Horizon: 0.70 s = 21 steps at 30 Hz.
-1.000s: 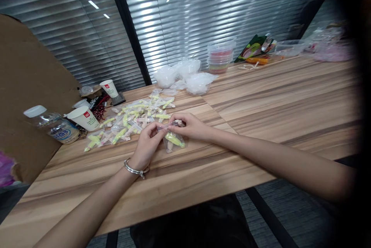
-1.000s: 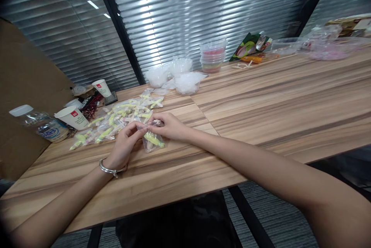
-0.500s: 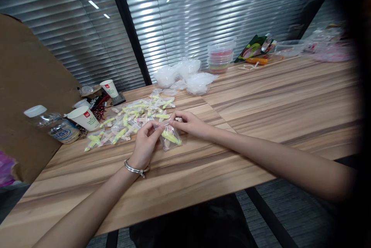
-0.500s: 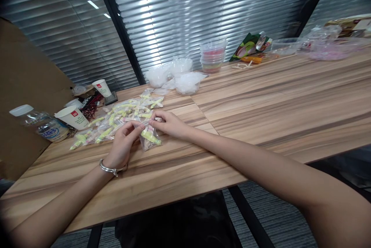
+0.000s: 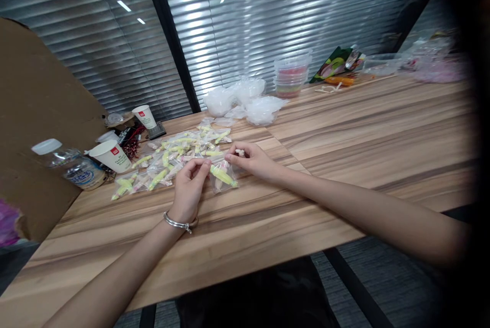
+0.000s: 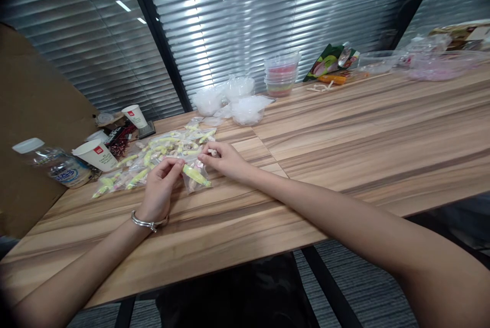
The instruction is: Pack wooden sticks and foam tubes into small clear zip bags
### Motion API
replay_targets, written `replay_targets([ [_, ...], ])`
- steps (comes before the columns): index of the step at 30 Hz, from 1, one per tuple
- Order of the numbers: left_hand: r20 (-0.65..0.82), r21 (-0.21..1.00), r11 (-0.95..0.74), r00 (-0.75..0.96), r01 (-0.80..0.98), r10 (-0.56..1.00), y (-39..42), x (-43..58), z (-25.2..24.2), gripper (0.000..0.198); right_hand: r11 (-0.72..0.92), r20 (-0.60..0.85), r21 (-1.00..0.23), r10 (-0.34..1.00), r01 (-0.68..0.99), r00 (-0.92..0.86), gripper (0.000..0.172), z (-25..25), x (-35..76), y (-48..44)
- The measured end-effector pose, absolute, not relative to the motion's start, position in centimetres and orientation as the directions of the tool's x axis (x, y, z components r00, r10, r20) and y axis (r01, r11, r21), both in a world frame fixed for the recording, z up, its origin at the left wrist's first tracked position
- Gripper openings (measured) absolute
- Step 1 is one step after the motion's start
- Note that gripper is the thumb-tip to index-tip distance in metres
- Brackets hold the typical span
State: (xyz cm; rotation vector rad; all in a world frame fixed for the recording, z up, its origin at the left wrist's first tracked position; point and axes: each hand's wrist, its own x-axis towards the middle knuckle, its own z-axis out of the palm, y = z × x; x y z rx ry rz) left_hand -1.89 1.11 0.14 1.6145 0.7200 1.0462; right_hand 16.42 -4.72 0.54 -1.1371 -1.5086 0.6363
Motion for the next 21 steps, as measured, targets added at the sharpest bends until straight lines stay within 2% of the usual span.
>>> replay_targets([
  [12, 0.339, 0.928, -0.371, 0.474, -0.029, 0.813, 0.66, -2.23, 0.44, 0.021, 0.472, 0.446, -0.798, 0.881, 0.375, -0.159, 0.025, 0.81, 15.88, -5.34],
  [21, 0.270, 0.958, -0.283, 0.488, -0.049, 0.830, 0.41, -2.10, 0.85, 0.020, 0.482, 0.477, -0.792, 0.872, 0.376, -0.111, 0.028, 0.66, 16.08, -5.18],
])
